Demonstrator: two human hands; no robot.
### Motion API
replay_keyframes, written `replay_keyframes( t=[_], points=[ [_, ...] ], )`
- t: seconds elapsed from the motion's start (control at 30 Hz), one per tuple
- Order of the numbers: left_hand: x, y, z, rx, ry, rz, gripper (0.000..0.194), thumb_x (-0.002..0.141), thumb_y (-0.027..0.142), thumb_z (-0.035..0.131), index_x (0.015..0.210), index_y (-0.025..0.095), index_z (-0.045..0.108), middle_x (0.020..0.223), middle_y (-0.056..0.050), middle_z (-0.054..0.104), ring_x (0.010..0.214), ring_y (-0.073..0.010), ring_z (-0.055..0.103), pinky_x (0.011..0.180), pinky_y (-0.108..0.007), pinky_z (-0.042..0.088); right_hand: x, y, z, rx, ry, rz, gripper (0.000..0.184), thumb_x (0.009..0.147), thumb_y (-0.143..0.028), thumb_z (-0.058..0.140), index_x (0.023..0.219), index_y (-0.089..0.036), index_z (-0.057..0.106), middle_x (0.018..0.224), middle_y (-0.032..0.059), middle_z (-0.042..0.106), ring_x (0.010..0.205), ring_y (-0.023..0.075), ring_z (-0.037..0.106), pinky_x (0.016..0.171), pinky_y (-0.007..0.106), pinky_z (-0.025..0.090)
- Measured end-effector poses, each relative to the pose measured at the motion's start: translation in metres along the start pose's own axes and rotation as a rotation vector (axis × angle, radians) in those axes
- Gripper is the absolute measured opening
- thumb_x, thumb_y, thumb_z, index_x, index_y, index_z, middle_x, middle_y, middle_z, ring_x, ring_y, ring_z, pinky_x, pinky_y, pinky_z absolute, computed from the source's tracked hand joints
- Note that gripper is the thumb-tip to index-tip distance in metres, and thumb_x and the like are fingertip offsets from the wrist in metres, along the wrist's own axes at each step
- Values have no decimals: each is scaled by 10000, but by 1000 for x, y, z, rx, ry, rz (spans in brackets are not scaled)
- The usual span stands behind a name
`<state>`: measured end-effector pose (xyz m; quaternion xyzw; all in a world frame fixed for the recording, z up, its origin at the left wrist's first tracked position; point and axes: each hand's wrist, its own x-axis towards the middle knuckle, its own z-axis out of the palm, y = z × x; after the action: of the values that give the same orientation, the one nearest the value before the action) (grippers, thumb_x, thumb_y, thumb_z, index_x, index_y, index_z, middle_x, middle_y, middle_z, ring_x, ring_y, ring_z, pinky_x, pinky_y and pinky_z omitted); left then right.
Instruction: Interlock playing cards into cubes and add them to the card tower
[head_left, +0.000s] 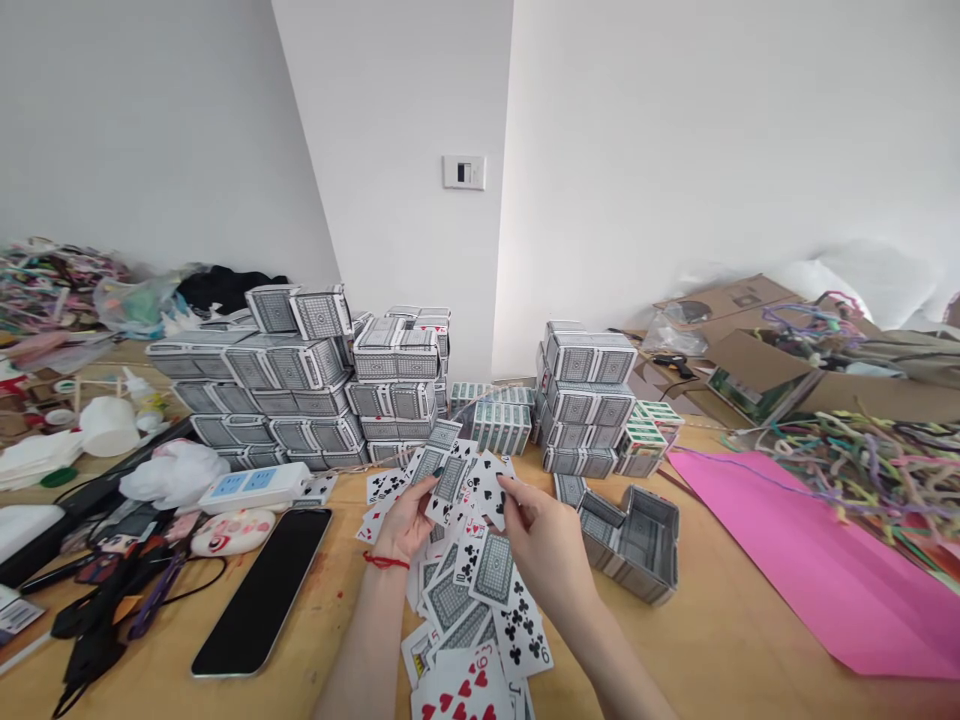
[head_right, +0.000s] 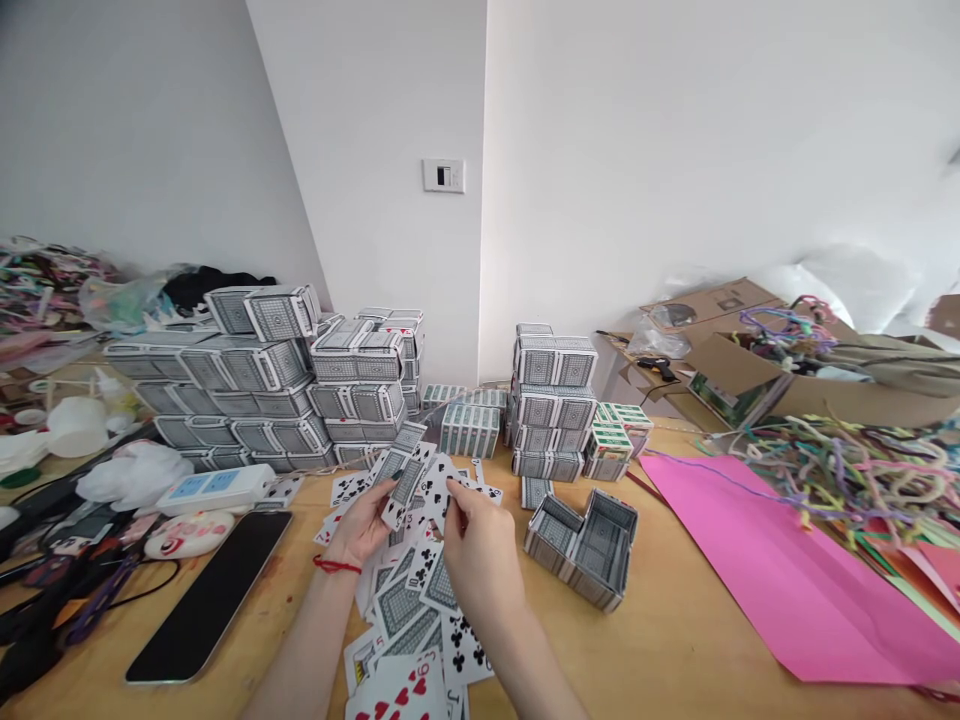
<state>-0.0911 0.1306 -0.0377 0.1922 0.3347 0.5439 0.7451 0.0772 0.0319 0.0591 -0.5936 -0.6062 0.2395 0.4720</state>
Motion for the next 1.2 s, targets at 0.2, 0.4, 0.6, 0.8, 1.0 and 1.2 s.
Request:
replay_keyframes(
  t=[0.2, 0.4, 0.6, 0.8, 1.0, 1.2],
  points=[
    [1, 0, 0, 13, 16, -3, 139, 724, 68, 551, 842, 97, 619, 741, -56, 697, 711, -168, 662, 686, -251, 538, -2, -4, -1, -39, -11, 11, 353, 781, -250, 406, 1012, -169, 660, 772, 57, 695, 773, 218, 648, 679, 330, 543],
    [0, 0, 2, 9, 22, -10, 153, 741, 60, 526, 861, 82, 618, 744, -66, 697, 708, -172, 664, 684, -261, 542, -1, -3, -1, -26, -29, 29, 369, 798, -256, 394, 1052, -146, 638, 852, 74, 696, 741, 207, 657, 715, 334, 538],
    [-3, 0, 6, 42, 35, -10, 155, 729, 77, 553, 867, 90, 622, 764, -67, 699, 733, -176, 665, 683, -250, 539, 0, -3, 2, -26, -74, 58, 344, 779, -214, 412, 1005, -147, 662, 834, 81, 702, 720, 223, 666, 652, 317, 539],
    [-6, 0, 8, 68, 0, -8, 182, 704, 107, 597, 882, 105, 632, 789, -53, 704, 784, -182, 660, 728, -254, 525, 2, 5, 7, 229, -136, 214, 344, 764, -201, 432, 1023, -127, 645, 874, 87, 688, 639, 198, 675, 576, 275, 548],
    [-8, 0, 11, 95, 0, 16, 175, 689, 82, 594, 858, 104, 632, 758, -57, 705, 739, -181, 666, 674, -250, 535, 8, 15, 6, 270, -173, 362, 325, 768, -168, 402, 992, -123, 633, 890, 101, 672, 554, 197, 671, 459, 258, 510],
    [-12, 0, 17, 134, 25, 46, 159, 678, 67, 594, 822, 123, 630, 737, -49, 705, 720, -172, 666, 621, -230, 530, 11, 12, -3, 195, -234, 397, 339, 784, -123, 355, 994, -92, 620, 731, 82, 675, 503, 176, 659, 504, 254, 515]
  ],
)
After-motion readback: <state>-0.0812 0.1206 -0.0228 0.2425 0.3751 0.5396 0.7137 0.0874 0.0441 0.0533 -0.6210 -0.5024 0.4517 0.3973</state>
